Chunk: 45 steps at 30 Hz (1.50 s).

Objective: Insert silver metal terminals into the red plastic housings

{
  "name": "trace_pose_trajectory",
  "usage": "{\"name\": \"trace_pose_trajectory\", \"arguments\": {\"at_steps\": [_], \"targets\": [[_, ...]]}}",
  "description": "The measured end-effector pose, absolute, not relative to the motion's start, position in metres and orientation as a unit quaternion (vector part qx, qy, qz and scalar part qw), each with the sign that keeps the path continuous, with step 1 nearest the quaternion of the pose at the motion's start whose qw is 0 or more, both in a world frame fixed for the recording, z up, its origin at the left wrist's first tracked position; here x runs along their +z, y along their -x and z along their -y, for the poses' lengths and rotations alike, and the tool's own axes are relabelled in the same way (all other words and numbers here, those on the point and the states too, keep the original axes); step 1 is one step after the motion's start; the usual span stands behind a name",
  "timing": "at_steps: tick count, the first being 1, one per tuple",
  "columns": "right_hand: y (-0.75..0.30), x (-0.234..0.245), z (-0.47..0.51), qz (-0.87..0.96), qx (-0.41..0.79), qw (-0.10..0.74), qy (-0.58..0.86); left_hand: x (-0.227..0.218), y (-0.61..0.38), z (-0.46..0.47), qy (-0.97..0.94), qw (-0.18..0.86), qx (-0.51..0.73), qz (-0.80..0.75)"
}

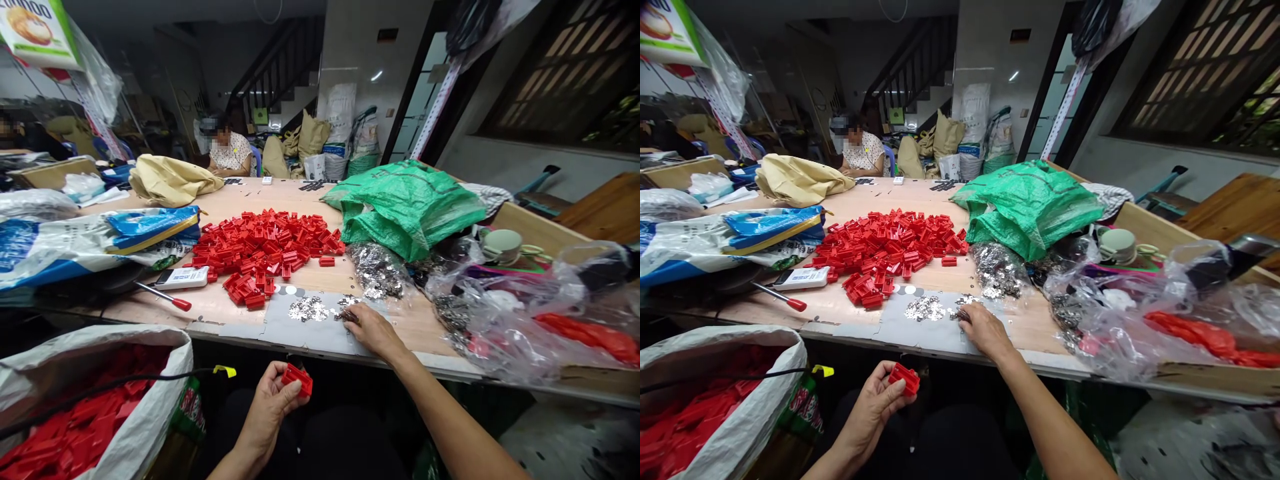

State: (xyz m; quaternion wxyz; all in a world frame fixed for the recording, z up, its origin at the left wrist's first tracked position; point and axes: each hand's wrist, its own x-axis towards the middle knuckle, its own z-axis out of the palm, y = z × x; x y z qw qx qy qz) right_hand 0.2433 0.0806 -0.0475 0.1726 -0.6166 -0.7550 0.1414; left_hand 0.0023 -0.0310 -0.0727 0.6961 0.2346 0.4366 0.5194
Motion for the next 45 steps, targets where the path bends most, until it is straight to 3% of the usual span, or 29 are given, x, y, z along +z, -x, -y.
{"name": "trace_pose_trajectory", "arguments": {"at_steps": [29, 45], "targets": [[-0.241, -0.047, -0.080, 0.715, 0.137, 0.170, 0.665, -0.077, 0.010, 0.042, -0.233, 0.693, 0.530, -0.431], [-0.241, -0.054, -0.081, 0.707, 0.143, 0.219, 0.658, -0.073, 0.011, 0.051, -0.235, 0.693, 0.531, -0.428]]}}
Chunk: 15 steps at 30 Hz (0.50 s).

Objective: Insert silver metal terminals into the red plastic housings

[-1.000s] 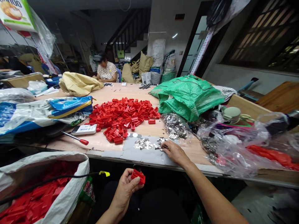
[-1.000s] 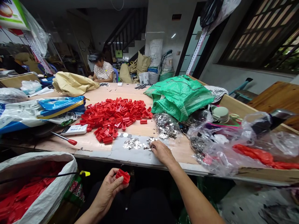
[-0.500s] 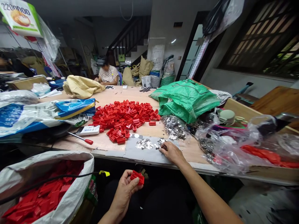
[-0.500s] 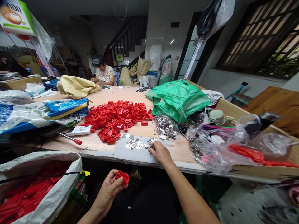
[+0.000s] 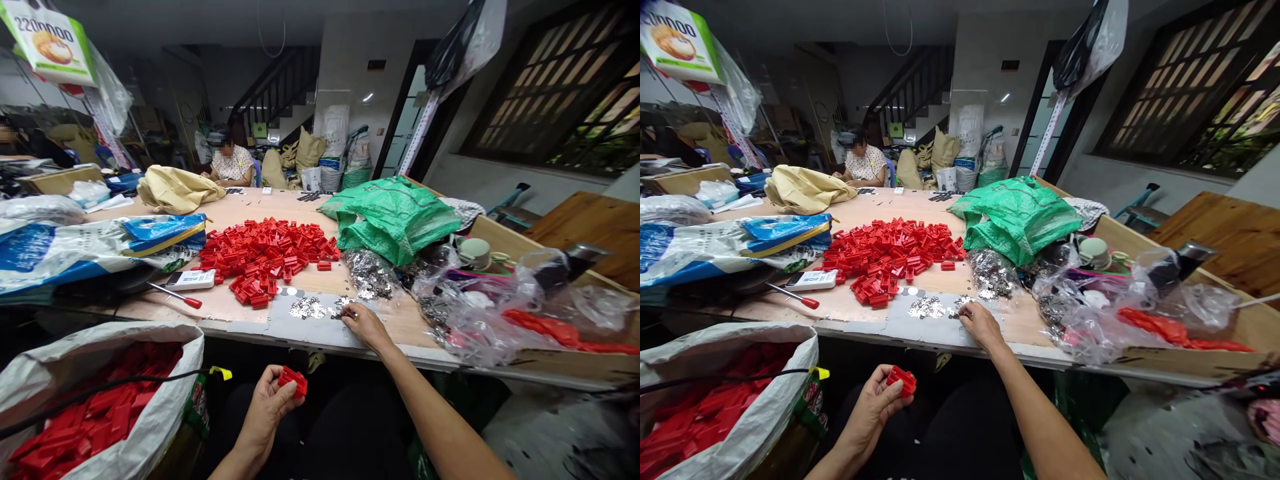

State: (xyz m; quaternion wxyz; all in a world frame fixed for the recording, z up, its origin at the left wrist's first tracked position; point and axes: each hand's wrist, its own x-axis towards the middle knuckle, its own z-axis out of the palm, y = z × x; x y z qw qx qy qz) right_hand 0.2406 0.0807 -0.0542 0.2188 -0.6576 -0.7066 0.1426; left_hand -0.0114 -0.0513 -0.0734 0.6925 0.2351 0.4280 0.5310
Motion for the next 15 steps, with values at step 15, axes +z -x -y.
{"name": "trace_pose_trajectory", "arguments": {"at_steps": [15], "targets": [[-0.250, -0.068, -0.075, 0.687, 0.145, 0.301, 0.645, -0.078, 0.012, 0.054, -0.260, 0.715, 0.507, -0.405]]}}
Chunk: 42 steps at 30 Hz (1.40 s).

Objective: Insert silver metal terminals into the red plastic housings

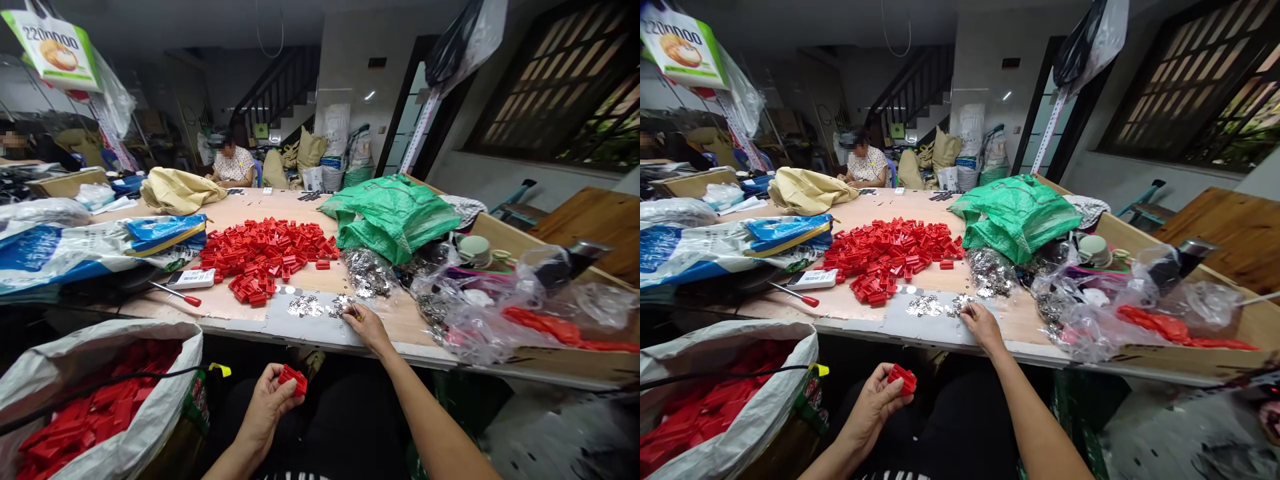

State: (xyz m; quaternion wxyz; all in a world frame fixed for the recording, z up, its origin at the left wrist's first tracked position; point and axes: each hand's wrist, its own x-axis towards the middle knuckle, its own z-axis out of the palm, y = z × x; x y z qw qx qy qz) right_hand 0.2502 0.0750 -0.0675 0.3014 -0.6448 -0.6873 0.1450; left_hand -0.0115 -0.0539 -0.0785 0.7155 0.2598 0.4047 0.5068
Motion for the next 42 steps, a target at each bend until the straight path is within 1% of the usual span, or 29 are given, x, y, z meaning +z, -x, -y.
{"name": "trace_pose_trajectory", "arguments": {"at_steps": [5, 11, 21, 29, 42], "targets": [[-0.252, -0.068, -0.077, 0.674, 0.143, 0.307, 0.657, -0.078, 0.010, 0.056, -0.266, 0.707, 0.504, -0.419], [-0.241, -0.067, -0.072, 0.679, 0.131, 0.268, 0.671, -0.080, 0.007, 0.057, -0.260, 0.681, 0.518, -0.448], [-0.237, -0.062, -0.072, 0.669, 0.127, 0.229, 0.695, -0.082, 0.009, 0.056, -0.275, 0.682, 0.512, -0.444], [-0.238, -0.060, -0.076, 0.645, 0.145, 0.226, 0.715, -0.082, 0.011, 0.059, -0.269, 0.677, 0.516, -0.451], [-0.230, -0.050, -0.073, 0.625, 0.140, 0.215, 0.737, -0.083, 0.014, 0.060, -0.260, 0.681, 0.521, -0.444]]}}
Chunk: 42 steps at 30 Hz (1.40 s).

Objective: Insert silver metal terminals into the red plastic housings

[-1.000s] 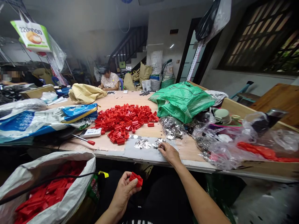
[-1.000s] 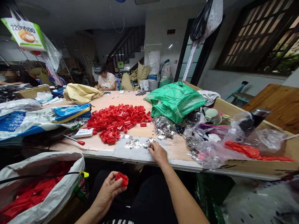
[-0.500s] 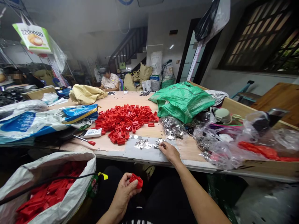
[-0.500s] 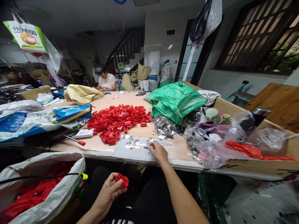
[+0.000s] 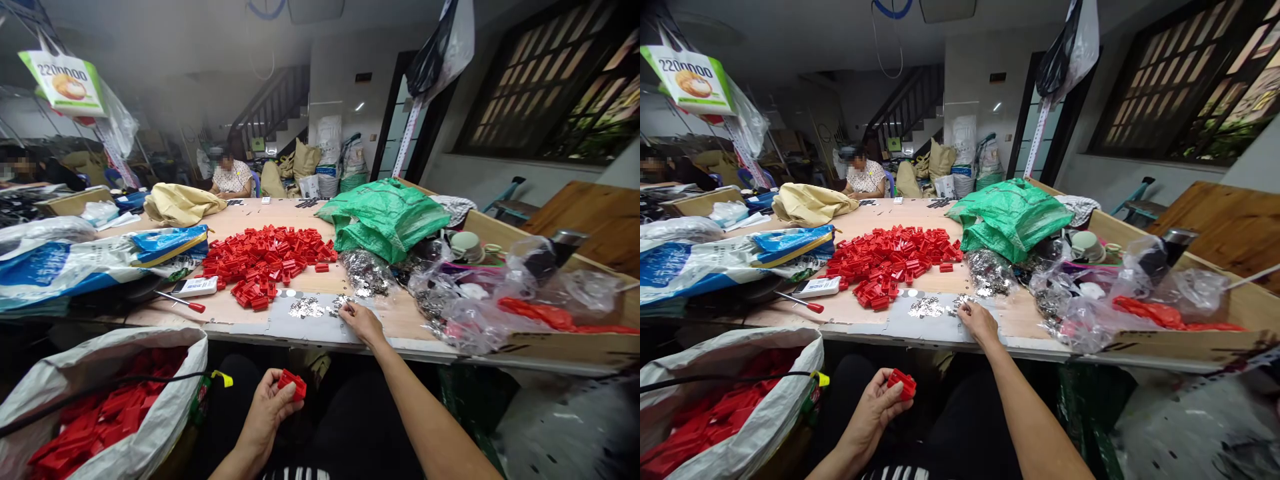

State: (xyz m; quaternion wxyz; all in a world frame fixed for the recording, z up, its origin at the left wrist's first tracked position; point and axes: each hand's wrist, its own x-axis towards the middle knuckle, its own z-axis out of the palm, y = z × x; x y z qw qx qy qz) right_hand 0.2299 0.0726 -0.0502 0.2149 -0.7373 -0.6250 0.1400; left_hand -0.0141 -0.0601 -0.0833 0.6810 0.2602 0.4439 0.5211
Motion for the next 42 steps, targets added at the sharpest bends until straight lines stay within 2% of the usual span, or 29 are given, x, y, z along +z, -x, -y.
{"name": "trace_pose_trajectory", "arguments": {"at_steps": [18, 26, 33, 37, 42], "targets": [[-0.232, -0.055, -0.077, 0.614, 0.139, 0.218, 0.746, -0.088, 0.028, 0.049, -0.230, 0.680, 0.536, -0.444], [-0.233, -0.058, -0.076, 0.607, 0.137, 0.272, 0.734, -0.088, 0.031, 0.043, -0.259, 0.668, 0.545, -0.436], [-0.224, -0.048, -0.063, 0.623, 0.157, 0.335, 0.689, -0.064, 0.033, 0.020, -0.388, 0.594, 0.557, -0.432], [-0.199, -0.029, -0.041, 0.656, 0.210, 0.362, 0.628, -0.055, 0.030, 0.002, -0.437, 0.544, 0.566, -0.438], [-0.159, -0.007, -0.017, 0.709, 0.261, 0.340, 0.560, -0.059, 0.028, -0.011, -0.545, 0.440, 0.549, -0.456]]}}
